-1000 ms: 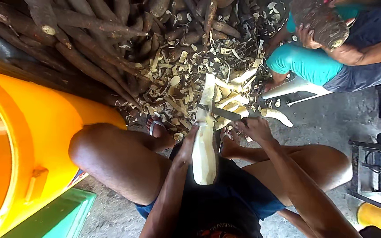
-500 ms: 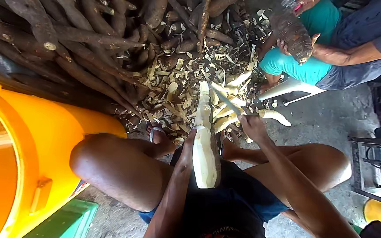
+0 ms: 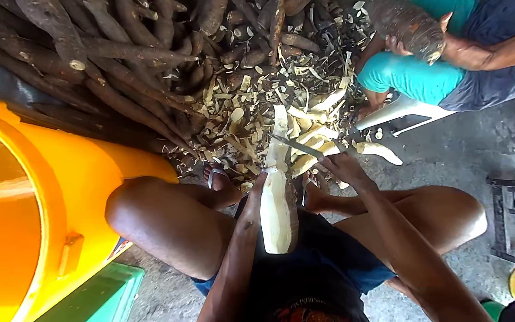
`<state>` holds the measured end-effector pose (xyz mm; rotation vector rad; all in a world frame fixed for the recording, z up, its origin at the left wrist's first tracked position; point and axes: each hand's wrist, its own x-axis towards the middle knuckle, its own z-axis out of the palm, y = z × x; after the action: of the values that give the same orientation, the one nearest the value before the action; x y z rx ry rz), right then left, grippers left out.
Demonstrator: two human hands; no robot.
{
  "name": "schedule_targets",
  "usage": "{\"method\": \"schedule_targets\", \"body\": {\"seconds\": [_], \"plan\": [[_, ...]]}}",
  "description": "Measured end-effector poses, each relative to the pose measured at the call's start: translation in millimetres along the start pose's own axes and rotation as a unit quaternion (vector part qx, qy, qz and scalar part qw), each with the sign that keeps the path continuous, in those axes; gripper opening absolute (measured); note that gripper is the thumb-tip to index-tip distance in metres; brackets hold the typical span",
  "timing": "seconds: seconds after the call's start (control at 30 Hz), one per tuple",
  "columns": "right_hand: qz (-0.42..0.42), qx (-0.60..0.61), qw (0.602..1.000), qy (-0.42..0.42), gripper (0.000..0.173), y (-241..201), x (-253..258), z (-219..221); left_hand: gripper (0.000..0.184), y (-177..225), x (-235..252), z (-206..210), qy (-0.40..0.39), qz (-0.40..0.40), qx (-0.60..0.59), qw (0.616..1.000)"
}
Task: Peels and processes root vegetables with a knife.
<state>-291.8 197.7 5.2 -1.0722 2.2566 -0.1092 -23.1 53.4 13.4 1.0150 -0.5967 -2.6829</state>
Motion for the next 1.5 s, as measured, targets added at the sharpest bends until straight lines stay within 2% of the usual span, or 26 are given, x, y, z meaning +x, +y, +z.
{"method": "schedule_targets", "body": {"seconds": [0.1,0.23,0.33,0.47,0.57,0.63,0.7,0.77,0.8,0.9,0.97,1.0,1.07,1.13,1.17,1.2,1.23,1.27,1.3,1.33,1.37,1.43,1.5], "plan": [[0.081,-0.096,0.99,0.057,0.07,5,6,-1,0.054,-6,4,1,0.004,0.003,-0.007,1.0],[0.074,-0.119,0.977,0.161,0.069,5,6,9,0.053,-4,3,7,0.012,0.006,0.0,1.0],[0.097,-0.119,0.97,0.187,0.073,3,11,15,0.055,-5,9,5,0.006,0.005,-0.027,1.0],[0.147,-0.011,0.985,0.091,0.075,-9,18,7,0.067,-10,19,-3,-0.044,-0.019,-0.08,0.996],[0.112,0.151,0.982,0.013,0.077,-6,24,14,0.081,-12,26,-8,-0.104,-0.052,-0.128,0.985],[0.097,0.268,0.958,-0.039,0.075,-6,25,26,0.087,-14,27,-8,-0.128,-0.068,-0.149,0.978],[0.09,0.383,0.915,-0.085,0.068,-16,18,32,0.086,-15,25,-7,-0.115,-0.061,-0.143,0.981],[0.084,0.448,0.886,-0.086,0.065,-24,13,34,0.084,-17,28,-10,-0.114,-0.045,-0.128,0.984],[0.074,0.43,0.897,-0.07,0.065,-23,13,34,0.082,-19,30,-11,-0.11,-0.031,-0.115,0.987],[0.027,0.246,0.969,-0.014,0.066,-31,13,15,0.075,-23,34,-15,-0.1,-0.001,-0.105,0.989],[-0.013,0.199,0.979,0.047,0.066,-52,9,-3,0.071,-22,32,-11,-0.095,0.011,-0.106,0.99],[-0.055,0.223,0.967,0.111,0.065,-64,7,-8,0.067,-20,30,-8,-0.085,0.019,-0.109,0.99],[-0.159,0.301,0.91,0.238,0.065,-89,1,-14,0.057,-16,24,1,-0.043,0.045,-0.103,0.993],[-0.234,0.318,0.867,0.304,0.07,-103,3,-17,0.054,-13,19,6,-0.025,0.06,-0.097,0.993],[-0.24,0.286,0.873,0.314,0.074,-102,9,-11,0.055,-13,19,6,-0.029,0.056,-0.097,0.993],[-0.209,0.23,0.904,0.295,0.077,-93,16,1,0.059,-12,18,5,-0.039,0.043,-0.103,0.993],[-0.132,0.171,0.95,0.226,0.078,-79,24,14,0.065,-12,17,3,-0.058,0.021,-0.105,0.993],[-0.014,0.157,0.982,0.106,0.077,-62,32,24,0.069,-13,16,1,-0.075,0.002,-0.108,0.991],[0.099,0.203,0.973,0.045,0.074,-43,43,40,0.071,-15,15,-1,-0.085,-0.009,-0.109,0.99],[0.19,0.275,0.942,0.045,0.074,-26,52,57,0.071,-15,17,-4,-0.101,-0.015,-0.118,0.988],[0.238,0.338,0.908,0.066,0.074,-18,57,67,0.071,-15,18,-7,-0.101,-0.012,-0.116,0.988],[0.251,0.443,0.857,0.083,0.072,-18,51,74,0.07,-19,14,-9,-0.083,-0.003,-0.102,0.991],[0.234,0.476,0.846,0.053,0.07,-27,52,63,0.074,-18,16,-7,-0.101,-0.026,-0.114,0.988]]}}
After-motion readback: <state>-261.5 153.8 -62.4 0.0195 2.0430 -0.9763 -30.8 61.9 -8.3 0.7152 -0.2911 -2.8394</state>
